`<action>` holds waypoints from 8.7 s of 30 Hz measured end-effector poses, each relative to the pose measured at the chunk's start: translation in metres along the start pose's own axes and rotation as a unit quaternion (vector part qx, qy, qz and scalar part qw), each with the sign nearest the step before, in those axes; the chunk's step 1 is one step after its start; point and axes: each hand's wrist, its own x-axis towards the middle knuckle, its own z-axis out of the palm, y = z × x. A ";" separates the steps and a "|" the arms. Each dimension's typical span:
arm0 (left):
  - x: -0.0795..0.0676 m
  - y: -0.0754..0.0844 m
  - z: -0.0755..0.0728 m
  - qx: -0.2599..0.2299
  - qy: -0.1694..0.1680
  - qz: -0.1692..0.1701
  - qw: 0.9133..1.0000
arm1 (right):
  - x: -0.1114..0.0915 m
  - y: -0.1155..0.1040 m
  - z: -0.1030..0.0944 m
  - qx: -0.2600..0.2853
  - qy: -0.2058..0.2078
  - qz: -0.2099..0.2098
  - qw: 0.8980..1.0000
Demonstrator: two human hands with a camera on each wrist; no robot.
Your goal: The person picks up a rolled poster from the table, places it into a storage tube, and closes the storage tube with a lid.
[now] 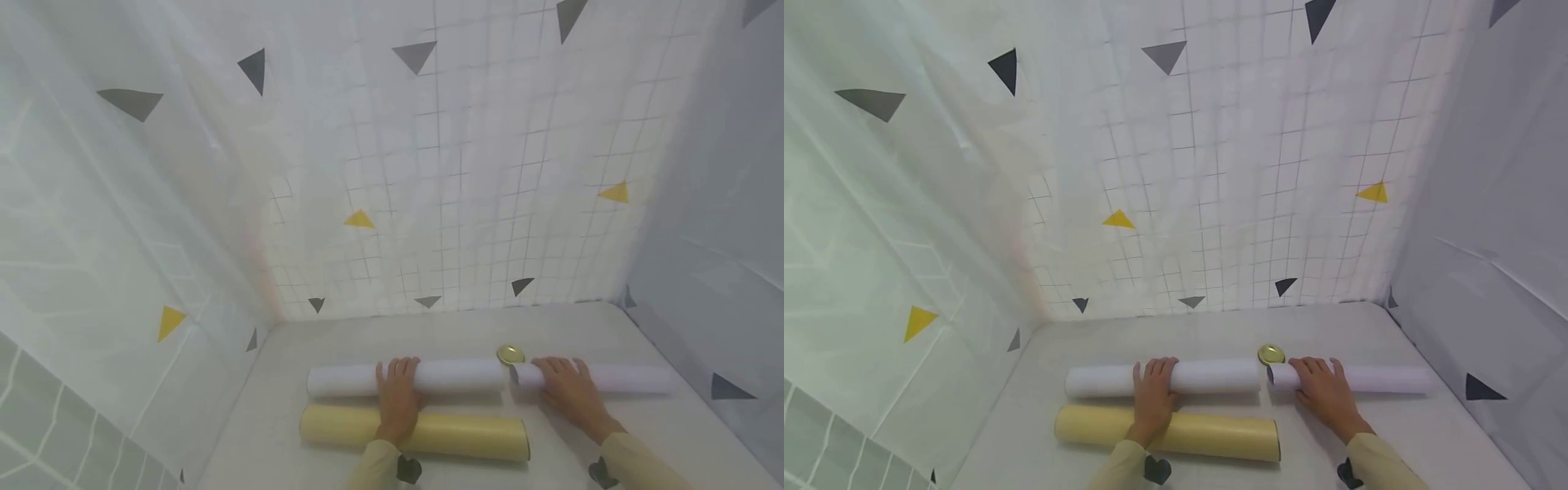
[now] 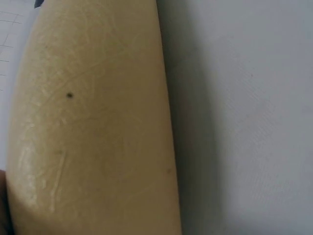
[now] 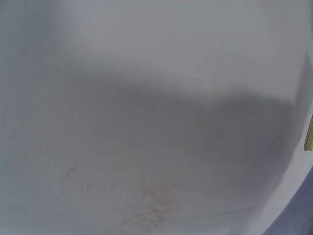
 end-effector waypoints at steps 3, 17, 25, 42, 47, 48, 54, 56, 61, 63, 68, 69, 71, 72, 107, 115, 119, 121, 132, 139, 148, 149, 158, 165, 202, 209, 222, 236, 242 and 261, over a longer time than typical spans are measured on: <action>0.000 0.000 -0.001 0.003 0.011 0.006 1.000 | 0.003 -0.004 -0.001 0.006 0.021 -0.011 1.000; -0.004 0.001 -0.006 -0.016 0.030 0.001 0.999 | 0.008 -0.019 0.000 0.005 0.000 -0.011 1.000; -0.003 -0.001 -0.001 0.004 0.012 -0.002 1.000 | 0.010 -0.027 0.000 0.012 0.013 -0.040 0.999; -0.002 0.002 -0.006 -0.006 0.008 -0.007 1.000 | 0.021 -0.045 0.006 0.019 0.047 -0.079 0.996; -0.001 0.002 -0.008 0.002 0.008 -0.009 1.000 | 0.024 -0.045 0.007 0.017 0.034 -0.079 0.996; -0.001 0.002 -0.008 0.002 0.009 -0.009 1.000 | 0.024 -0.045 0.007 0.019 0.035 -0.081 0.996; -0.001 0.001 -0.007 -0.002 0.003 -0.013 1.000 | 0.022 -0.043 0.010 0.035 0.044 -0.091 0.994; -0.002 0.002 -0.007 -0.003 0.002 -0.013 1.000 | 0.021 -0.041 0.010 0.043 0.041 -0.089 0.994; -0.003 0.002 -0.009 0.010 0.018 -0.009 1.000 | 0.015 -0.031 0.011 0.053 0.038 -0.076 0.995; -0.004 0.002 -0.008 0.014 0.024 -0.009 1.000 | 0.012 -0.025 0.011 0.051 0.043 -0.072 0.995; -0.004 0.002 -0.003 0.011 0.025 -0.009 1.000 | 0.006 -0.010 0.011 0.041 0.048 -0.058 0.996; -0.004 0.001 -0.003 0.011 0.024 -0.009 1.000 | 0.005 -0.007 0.011 0.037 0.047 -0.055 0.997; -0.003 0.001 -0.002 0.012 0.020 -0.010 1.000 | 0.003 -0.002 0.010 0.031 0.040 -0.048 0.998; -0.003 0.001 -0.001 0.014 0.019 -0.011 1.000 | 0.002 0.000 0.010 0.030 0.037 -0.045 0.998; 0.002 0.002 -0.009 0.019 0.041 0.001 0.999 | 0.008 -0.004 -0.002 -0.017 0.007 -0.001 1.000; -0.001 0.004 -0.010 0.018 0.001 -0.012 1.000 | 0.007 -0.013 0.004 -0.041 0.026 -0.025 0.999; -0.001 0.005 -0.014 0.015 -0.001 -0.013 1.000 | 0.009 -0.017 0.004 -0.040 0.031 -0.029 0.998; -0.001 0.006 -0.015 0.014 -0.001 -0.013 1.000 | 0.010 -0.018 0.003 -0.035 0.048 -0.045 0.997; -0.002 0.003 -0.013 0.028 -0.007 -0.014 0.999 | 0.016 -0.030 0.005 -0.016 0.106 -0.119 0.987; -0.004 0.002 -0.011 0.030 -0.010 -0.010 0.999 | 0.019 -0.036 0.010 -0.004 0.116 -0.135 0.984; -0.004 0.000 -0.006 0.022 0.000 -0.007 1.000 | 0.015 -0.024 0.011 0.009 0.092 -0.139 0.986; -0.004 0.000 -0.006 0.021 0.002 -0.006 1.000 | 0.015 -0.021 0.011 0.018 0.096 -0.144 0.985; -0.003 0.000 -0.005 0.024 0.000 -0.011 1.000 | 0.009 -0.003 0.008 0.019 0.105 -0.123 0.987; -0.003 0.003 -0.010 0.011 0.006 -0.008 1.000 | 0.006 -0.002 -0.006 0.024 0.052 0.025 0.998; -0.005 0.005 -0.016 0.021 0.006 0.000 1.000 | 0.013 0.007 -0.015 0.261 -0.099 0.300 0.912; -0.004 0.003 -0.013 0.019 -0.001 -0.007 1.000 | 0.018 -0.003 -0.021 0.276 -0.104 0.283 0.913; -0.004 0.003 -0.013 0.019 -0.003 -0.011 1.000 | 0.027 -0.025 -0.017 0.299 -0.106 0.264 0.911; -0.005 0.003 -0.011 0.028 0.007 -0.007 1.000 | 0.034 -0.042 -0.015 0.321 -0.123 0.270 0.899; -0.006 0.004 -0.012 0.034 0.015 -0.003 0.999 | 0.032 -0.048 -0.011 0.322 -0.124 0.257 0.903; -0.006 0.005 -0.015 0.041 0.011 -0.006 0.999 | 0.033 -0.067 -0.011 0.360 -0.143 0.223 0.895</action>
